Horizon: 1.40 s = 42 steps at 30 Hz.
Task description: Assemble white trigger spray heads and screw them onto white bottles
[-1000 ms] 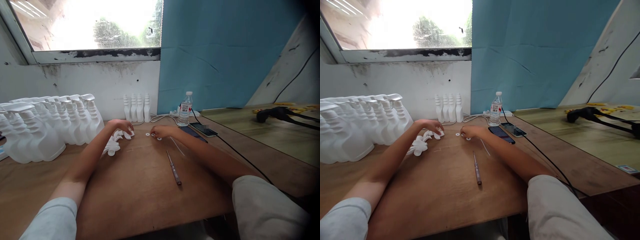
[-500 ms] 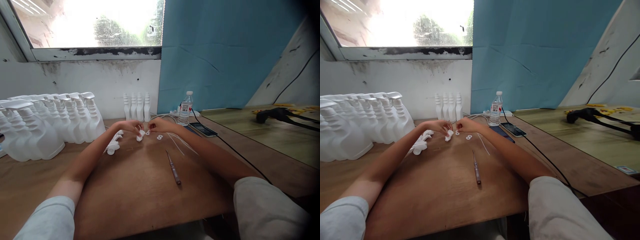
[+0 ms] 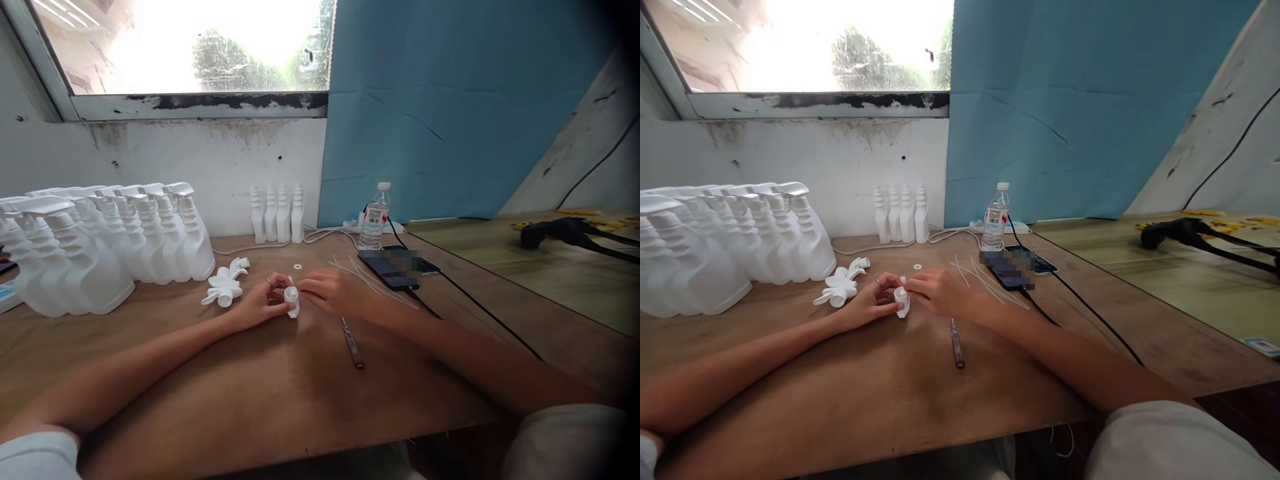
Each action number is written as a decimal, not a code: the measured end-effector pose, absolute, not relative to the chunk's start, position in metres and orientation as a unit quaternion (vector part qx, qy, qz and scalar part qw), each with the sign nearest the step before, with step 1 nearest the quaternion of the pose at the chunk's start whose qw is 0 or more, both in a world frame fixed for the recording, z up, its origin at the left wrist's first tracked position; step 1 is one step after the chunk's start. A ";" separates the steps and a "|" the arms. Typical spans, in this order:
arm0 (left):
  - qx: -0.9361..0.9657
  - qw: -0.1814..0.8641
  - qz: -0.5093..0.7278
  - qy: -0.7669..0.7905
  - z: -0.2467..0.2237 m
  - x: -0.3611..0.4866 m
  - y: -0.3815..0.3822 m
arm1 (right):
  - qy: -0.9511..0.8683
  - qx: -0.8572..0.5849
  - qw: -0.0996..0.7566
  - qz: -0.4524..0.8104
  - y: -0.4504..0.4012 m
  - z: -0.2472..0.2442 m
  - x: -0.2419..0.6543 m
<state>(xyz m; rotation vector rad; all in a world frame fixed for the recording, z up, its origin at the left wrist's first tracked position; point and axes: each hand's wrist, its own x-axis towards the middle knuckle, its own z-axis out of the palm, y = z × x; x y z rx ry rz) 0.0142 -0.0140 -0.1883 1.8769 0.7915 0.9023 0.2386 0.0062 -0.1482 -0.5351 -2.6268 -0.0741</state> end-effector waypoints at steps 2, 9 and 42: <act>0.751 0.438 0.382 0.313 -0.189 0.015 -0.014 | -0.948 -0.185 0.248 -0.081 0.005 -0.157 0.239; 0.749 0.443 0.381 0.314 -0.187 0.016 -0.016 | -0.910 -0.119 0.378 -0.121 0.011 -0.172 0.237; 0.857 0.173 0.373 0.310 -0.194 0.007 -0.013 | -0.952 -0.175 0.248 -0.031 -0.005 -0.168 0.228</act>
